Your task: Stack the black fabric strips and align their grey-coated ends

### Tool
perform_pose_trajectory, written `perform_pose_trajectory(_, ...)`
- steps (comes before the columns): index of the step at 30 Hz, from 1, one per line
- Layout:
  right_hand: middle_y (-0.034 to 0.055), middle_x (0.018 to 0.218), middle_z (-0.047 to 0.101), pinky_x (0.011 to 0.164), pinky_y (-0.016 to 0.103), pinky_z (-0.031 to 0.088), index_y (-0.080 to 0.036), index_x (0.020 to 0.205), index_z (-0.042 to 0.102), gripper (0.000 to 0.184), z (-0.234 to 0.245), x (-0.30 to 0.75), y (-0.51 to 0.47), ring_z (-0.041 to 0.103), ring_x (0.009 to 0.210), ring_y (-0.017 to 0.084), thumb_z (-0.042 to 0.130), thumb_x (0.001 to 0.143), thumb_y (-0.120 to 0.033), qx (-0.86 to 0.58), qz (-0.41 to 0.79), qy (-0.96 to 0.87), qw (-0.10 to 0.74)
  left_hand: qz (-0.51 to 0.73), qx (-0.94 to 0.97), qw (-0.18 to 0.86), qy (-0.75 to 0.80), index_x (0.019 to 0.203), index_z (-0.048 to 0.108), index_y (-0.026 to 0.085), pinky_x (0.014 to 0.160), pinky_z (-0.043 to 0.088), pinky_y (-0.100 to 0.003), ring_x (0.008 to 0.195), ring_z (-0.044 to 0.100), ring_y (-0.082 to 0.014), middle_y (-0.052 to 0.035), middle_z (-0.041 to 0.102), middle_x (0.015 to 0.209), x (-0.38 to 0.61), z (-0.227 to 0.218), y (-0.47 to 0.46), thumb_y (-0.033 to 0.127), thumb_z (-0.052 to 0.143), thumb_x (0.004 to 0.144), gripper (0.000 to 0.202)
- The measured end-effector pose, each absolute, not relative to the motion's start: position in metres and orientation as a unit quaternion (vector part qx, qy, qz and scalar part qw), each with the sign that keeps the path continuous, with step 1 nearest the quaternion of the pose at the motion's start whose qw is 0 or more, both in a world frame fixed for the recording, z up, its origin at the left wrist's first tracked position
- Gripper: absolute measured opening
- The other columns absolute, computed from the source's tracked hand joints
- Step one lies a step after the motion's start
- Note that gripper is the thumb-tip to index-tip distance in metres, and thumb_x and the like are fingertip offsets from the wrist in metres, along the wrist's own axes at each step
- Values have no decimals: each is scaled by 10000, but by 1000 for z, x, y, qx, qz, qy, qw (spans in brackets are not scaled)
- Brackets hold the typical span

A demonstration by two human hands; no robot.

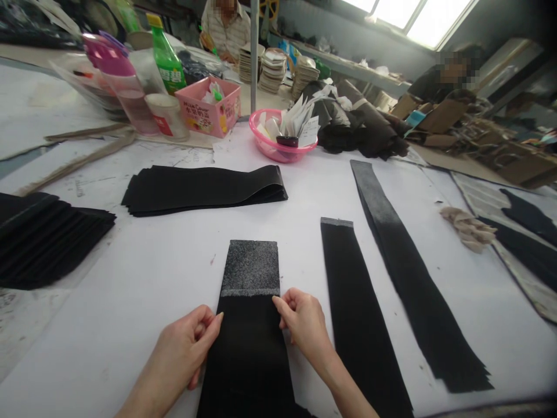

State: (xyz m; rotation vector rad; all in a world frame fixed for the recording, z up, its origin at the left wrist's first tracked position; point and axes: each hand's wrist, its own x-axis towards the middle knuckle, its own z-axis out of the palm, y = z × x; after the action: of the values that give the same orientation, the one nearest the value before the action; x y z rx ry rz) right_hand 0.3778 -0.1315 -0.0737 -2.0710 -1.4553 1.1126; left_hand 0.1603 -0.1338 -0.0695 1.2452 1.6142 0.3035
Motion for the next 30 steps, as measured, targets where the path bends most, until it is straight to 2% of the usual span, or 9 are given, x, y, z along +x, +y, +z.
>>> perform_pose_trajectory(25, -49, 520, 639, 444, 195, 303, -209, 643, 533, 327, -72, 377, -129, 533, 397, 92, 504, 904, -405, -740, 389, -525, 163, 111, 557, 471, 675, 650, 391, 223, 333, 281, -183, 257, 434, -97, 107, 414, 381, 158, -76, -134, 485, 361, 911, 371)
perform_pose_trajectory(27, -53, 520, 641, 445, 193, 308, -210, 652, 540, 322, -73, 378, -129, 530, 386, 88, 504, 905, -406, -741, 387, -524, 163, 87, 581, 437, 681, 657, 385, 222, 360, 270, -187, 288, 449, -94, 96, 442, 415, 158, -74, -135, 454, 346, 928, 359)
perform_pose_trajectory(30, -62, 519, 645, 447, 190, 317, -212, 661, 549, 315, -73, 378, -128, 520, 361, 81, 508, 905, -407, -742, 392, -520, 161, 19, 667, 278, 690, 706, 431, 221, 432, 253, -208, 405, 523, -114, 66, 512, 489, 161, -70, -138, 389, 384, 938, 291)
